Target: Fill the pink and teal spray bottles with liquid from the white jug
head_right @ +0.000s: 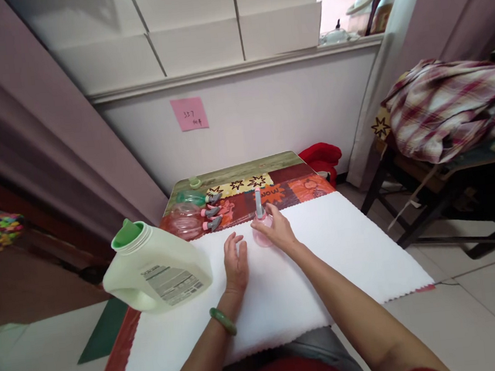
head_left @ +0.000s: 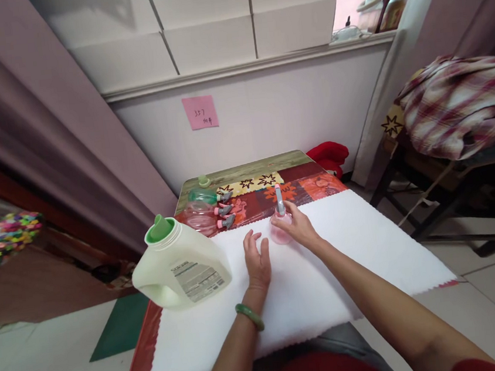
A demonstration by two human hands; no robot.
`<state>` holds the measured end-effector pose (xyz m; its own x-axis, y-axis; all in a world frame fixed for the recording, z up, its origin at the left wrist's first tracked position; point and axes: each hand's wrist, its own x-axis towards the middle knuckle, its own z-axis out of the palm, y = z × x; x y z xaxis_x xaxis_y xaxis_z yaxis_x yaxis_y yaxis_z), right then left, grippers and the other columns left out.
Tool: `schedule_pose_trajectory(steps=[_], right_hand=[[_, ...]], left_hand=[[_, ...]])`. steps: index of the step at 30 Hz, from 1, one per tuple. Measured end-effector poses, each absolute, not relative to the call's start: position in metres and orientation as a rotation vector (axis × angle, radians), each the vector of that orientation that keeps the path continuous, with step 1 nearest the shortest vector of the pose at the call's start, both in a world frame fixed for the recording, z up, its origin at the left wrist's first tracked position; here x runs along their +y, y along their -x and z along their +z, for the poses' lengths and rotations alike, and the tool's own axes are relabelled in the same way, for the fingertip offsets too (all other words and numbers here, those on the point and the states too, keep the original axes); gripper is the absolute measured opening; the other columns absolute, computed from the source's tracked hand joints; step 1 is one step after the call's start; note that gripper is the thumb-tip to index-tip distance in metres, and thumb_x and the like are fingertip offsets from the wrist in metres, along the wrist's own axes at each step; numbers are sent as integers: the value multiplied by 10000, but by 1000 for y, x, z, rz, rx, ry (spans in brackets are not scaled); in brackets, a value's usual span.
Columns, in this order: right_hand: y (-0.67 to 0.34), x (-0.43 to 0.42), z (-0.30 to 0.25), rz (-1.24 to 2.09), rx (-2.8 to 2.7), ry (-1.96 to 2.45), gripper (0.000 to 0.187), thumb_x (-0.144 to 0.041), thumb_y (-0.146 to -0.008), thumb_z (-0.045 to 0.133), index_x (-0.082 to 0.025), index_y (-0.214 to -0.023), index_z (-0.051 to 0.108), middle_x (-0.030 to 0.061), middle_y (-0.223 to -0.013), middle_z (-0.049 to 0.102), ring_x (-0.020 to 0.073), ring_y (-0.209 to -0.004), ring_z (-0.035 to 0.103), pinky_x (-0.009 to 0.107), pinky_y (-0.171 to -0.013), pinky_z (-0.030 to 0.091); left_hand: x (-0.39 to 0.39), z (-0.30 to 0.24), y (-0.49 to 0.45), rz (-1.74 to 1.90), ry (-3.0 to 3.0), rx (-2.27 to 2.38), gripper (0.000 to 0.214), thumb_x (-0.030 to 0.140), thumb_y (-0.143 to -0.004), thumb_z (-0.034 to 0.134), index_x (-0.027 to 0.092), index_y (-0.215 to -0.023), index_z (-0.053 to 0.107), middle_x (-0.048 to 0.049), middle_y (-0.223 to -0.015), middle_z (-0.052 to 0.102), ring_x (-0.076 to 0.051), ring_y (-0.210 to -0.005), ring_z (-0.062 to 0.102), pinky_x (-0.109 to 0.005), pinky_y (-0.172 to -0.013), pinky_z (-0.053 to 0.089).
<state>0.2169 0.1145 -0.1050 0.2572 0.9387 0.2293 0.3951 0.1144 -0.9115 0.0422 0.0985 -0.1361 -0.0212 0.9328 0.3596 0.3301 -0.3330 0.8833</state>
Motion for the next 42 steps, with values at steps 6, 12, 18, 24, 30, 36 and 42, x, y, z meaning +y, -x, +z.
schedule_pose_trajectory(steps=[6, 12, 18, 24, 30, 36, 42], right_hand=[[-227, 67, -90, 480, -1081, 1358, 471, -635, -872, 615, -216, -1086, 630, 115, -1116, 737, 276, -1054, 693, 424, -924, 523], [-212, 74, -16, 699, -1194, 1279, 765, -792, -952, 150, -248, -491, 426, 9, -453, 476, 156, -464, 497, 308, -524, 395], [-206, 96, -7, 727, -1233, 1318, 751, -856, -899, 175, -257, -523, 427, 8, -461, 500, 164, -472, 526, 302, -515, 398], [-228, 92, -68, 505, -994, 1285, 343, -566, -919, 499, -234, -933, 585, 59, -890, 728, 218, -797, 686, 358, -771, 541], [-223, 107, -104, 626, -1354, 1345, 615, -371, -729, 706, -217, -1298, 531, 124, -1319, 664, 269, -1213, 634, 441, -1030, 490], [-199, 132, -79, 581, -1164, 1568, 470, -657, -743, 687, -232, -938, 637, 42, -843, 719, 266, -837, 680, 395, -804, 516], [-177, 93, -59, 651, -979, 1297, 418, -634, -899, 540, -236, -916, 666, 49, -860, 731, 228, -821, 670, 367, -819, 521]], left_hand=[[86, -56, -47, 1320, -1591, 1170, 557, 615, -997, 363, 194, -805, 674, -63, -777, 695, -206, -760, 673, -353, -757, 544], [93, 10, -74, 1223, -1600, 1118, 773, 740, -963, 217, 224, -467, 510, -11, -425, 447, -134, -425, 456, -293, -497, 378], [101, 6, -81, 1223, -1559, 1185, 811, 773, -941, 165, 227, -446, 503, -29, -431, 470, -137, -426, 471, -291, -489, 377], [87, -52, -55, 1277, -1531, 1355, 512, 651, -943, 417, 215, -737, 590, -26, -680, 631, -167, -590, 581, -301, -591, 473], [70, -118, -51, 1224, -1620, 1518, 313, 411, -830, 631, 188, -1041, 570, -111, -1005, 687, -206, -693, 638, -400, -685, 541], [65, -130, -63, 1217, -1853, 1432, 498, 355, -789, 721, 173, -1218, 546, -159, -1224, 642, -296, -1102, 649, -490, -958, 533], [63, -125, -74, 1393, -2070, 1440, 851, 387, -789, 759, 140, -1490, 345, -247, -1512, 465, -384, -1438, 429, -592, -1165, 354]])
